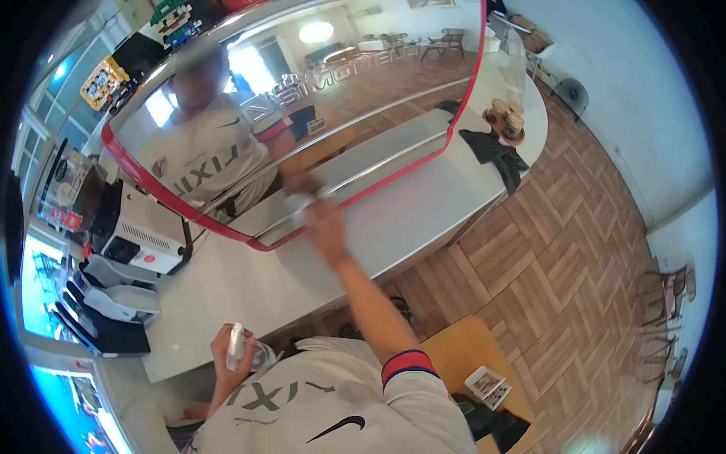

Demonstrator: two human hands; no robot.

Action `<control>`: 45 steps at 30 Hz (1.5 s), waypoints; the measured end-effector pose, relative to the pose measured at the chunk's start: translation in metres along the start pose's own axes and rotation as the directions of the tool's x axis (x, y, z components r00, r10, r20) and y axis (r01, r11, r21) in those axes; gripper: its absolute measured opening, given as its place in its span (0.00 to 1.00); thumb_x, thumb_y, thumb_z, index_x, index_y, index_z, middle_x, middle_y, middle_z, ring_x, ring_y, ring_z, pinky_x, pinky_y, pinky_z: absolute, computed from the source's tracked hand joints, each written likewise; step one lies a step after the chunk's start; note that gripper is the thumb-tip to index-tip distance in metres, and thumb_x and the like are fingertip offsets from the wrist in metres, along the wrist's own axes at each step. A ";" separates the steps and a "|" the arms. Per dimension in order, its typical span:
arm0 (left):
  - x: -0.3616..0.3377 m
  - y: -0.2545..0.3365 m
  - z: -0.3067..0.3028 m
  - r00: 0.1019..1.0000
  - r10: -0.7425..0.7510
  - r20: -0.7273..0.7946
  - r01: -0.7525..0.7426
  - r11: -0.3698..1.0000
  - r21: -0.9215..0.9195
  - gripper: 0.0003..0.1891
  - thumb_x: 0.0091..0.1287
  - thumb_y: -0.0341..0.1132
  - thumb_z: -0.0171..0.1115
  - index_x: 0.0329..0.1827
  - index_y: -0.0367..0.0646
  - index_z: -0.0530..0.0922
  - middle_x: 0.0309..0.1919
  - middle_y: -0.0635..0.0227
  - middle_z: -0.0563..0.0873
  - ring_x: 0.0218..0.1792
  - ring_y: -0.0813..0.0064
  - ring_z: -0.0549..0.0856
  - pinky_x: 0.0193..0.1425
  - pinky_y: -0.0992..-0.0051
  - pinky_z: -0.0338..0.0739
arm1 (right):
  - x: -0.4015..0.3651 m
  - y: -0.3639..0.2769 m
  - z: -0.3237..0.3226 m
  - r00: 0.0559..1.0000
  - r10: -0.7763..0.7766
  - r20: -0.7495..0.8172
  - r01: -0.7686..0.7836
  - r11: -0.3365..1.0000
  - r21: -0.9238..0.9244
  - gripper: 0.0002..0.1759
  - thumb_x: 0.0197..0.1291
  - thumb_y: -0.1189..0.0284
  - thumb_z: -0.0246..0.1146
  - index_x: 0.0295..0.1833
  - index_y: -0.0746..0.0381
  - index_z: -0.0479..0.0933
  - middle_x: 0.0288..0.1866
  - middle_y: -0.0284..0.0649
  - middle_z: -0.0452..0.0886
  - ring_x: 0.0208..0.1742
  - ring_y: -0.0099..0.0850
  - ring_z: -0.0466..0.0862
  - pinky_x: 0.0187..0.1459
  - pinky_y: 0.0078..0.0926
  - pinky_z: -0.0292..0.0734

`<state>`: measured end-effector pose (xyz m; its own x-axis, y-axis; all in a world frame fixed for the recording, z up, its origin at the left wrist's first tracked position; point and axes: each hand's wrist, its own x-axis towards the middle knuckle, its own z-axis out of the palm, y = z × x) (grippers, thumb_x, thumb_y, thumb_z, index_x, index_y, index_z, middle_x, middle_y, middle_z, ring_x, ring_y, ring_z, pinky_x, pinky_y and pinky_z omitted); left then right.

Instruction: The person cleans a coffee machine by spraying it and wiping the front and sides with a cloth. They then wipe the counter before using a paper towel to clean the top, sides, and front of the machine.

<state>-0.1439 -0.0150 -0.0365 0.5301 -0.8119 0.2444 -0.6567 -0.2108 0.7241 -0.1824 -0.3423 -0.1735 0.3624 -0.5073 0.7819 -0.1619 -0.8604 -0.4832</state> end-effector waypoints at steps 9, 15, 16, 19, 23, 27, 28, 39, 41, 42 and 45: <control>0.023 0.033 0.028 0.994 -0.059 -0.091 0.064 0.997 0.050 0.05 0.59 0.27 0.68 0.33 0.35 0.82 0.30 0.57 0.83 0.30 0.62 0.84 0.36 0.68 0.77 | 0.032 0.010 0.000 0.786 0.408 -0.464 -0.419 0.904 0.084 0.16 0.49 0.81 0.64 0.46 0.71 0.75 0.45 0.53 0.79 0.49 0.52 0.80 0.56 0.48 0.73; 0.044 0.067 0.057 0.999 0.004 -0.033 -0.002 0.997 0.072 0.06 0.61 0.29 0.67 0.34 0.34 0.80 0.30 0.58 0.82 0.30 0.64 0.83 0.36 0.69 0.76 | 0.031 0.034 -0.028 0.992 0.020 -0.121 -0.007 0.995 0.104 0.19 0.42 0.80 0.65 0.44 0.66 0.75 0.50 0.54 0.78 0.53 0.57 0.78 0.55 0.51 0.72; 0.045 0.070 0.060 0.999 -0.015 -0.049 0.018 0.997 0.079 0.06 0.61 0.29 0.67 0.34 0.34 0.80 0.30 0.58 0.82 0.30 0.64 0.83 0.36 0.69 0.76 | 0.046 0.063 -0.048 0.974 0.204 -0.099 -0.189 0.972 0.140 0.18 0.42 0.81 0.64 0.44 0.66 0.75 0.46 0.52 0.77 0.49 0.55 0.78 0.50 0.50 0.72; 0.038 0.077 0.066 0.993 -0.060 -0.105 0.067 0.995 0.070 0.07 0.62 0.30 0.67 0.34 0.35 0.80 0.30 0.58 0.82 0.30 0.65 0.82 0.36 0.70 0.76 | 0.121 0.111 -0.119 0.805 0.200 -0.559 -0.217 0.976 0.036 0.14 0.51 0.81 0.63 0.46 0.70 0.74 0.43 0.53 0.77 0.47 0.52 0.78 0.51 0.45 0.73; 0.030 0.082 0.064 0.983 -0.092 -0.158 0.112 0.987 0.119 0.05 0.60 0.27 0.68 0.34 0.35 0.82 0.31 0.57 0.83 0.30 0.62 0.84 0.36 0.69 0.78 | 0.191 0.103 -0.168 0.641 0.391 -0.660 -0.361 0.913 0.191 0.15 0.52 0.82 0.62 0.47 0.70 0.73 0.45 0.50 0.74 0.47 0.47 0.77 0.51 0.42 0.74; 0.029 0.083 0.065 0.979 -0.096 -0.178 0.119 0.985 0.124 0.05 0.60 0.27 0.68 0.34 0.35 0.81 0.31 0.57 0.83 0.31 0.62 0.84 0.37 0.69 0.78 | 0.189 -0.007 -0.129 0.867 0.244 -0.435 -0.141 0.956 0.256 0.16 0.52 0.80 0.62 0.49 0.68 0.74 0.42 0.51 0.74 0.47 0.51 0.77 0.51 0.45 0.74; 0.028 0.082 0.064 0.982 -0.076 -0.171 0.100 0.986 0.135 0.04 0.60 0.27 0.68 0.34 0.35 0.81 0.31 0.57 0.83 0.31 0.62 0.85 0.37 0.69 0.78 | 0.174 -0.033 -0.101 0.887 -0.049 -0.458 0.122 0.984 0.130 0.14 0.52 0.80 0.64 0.46 0.67 0.75 0.44 0.51 0.76 0.47 0.50 0.79 0.52 0.48 0.75; 0.004 0.062 0.047 0.983 -0.081 -0.166 0.089 0.995 0.040 0.05 0.61 0.28 0.69 0.34 0.36 0.82 0.31 0.57 0.83 0.32 0.64 0.84 0.38 0.70 0.78 | 0.212 -0.016 -0.135 0.843 0.091 -0.531 -0.055 0.995 0.084 0.18 0.52 0.79 0.60 0.51 0.69 0.76 0.48 0.58 0.78 0.49 0.53 0.79 0.51 0.50 0.74; 0.007 0.060 0.047 0.986 -0.096 -0.135 0.096 0.995 -0.003 0.06 0.61 0.30 0.69 0.33 0.36 0.82 0.30 0.57 0.83 0.30 0.63 0.84 0.37 0.70 0.77 | 0.172 -0.073 -0.091 0.884 -0.173 -0.435 0.232 0.969 0.087 0.14 0.51 0.83 0.61 0.46 0.70 0.76 0.50 0.58 0.79 0.50 0.53 0.81 0.51 0.47 0.77; 0.009 0.052 0.047 0.993 -0.040 -0.108 0.041 0.999 0.013 0.07 0.62 0.31 0.69 0.34 0.36 0.82 0.30 0.58 0.82 0.30 0.63 0.84 0.36 0.69 0.77 | 0.150 -0.083 -0.061 0.914 -0.270 -0.302 0.357 0.890 0.285 0.12 0.51 0.81 0.63 0.44 0.69 0.77 0.47 0.54 0.80 0.47 0.53 0.81 0.50 0.48 0.78; 0.012 0.046 0.044 0.999 -0.024 -0.026 0.023 0.999 -0.038 0.07 0.62 0.31 0.70 0.34 0.36 0.81 0.29 0.58 0.82 0.30 0.62 0.84 0.36 0.68 0.77 | 0.137 -0.055 -0.075 0.943 -0.295 -0.155 0.325 0.917 0.233 0.14 0.53 0.76 0.64 0.47 0.65 0.76 0.46 0.54 0.80 0.47 0.56 0.80 0.54 0.54 0.75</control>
<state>-0.1913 -0.0582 -0.0287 0.5595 -0.7922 0.2438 -0.6234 -0.2084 0.7536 -0.1929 -0.3684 -0.0105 0.2475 -0.2322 0.9407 0.1835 -0.9421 -0.2808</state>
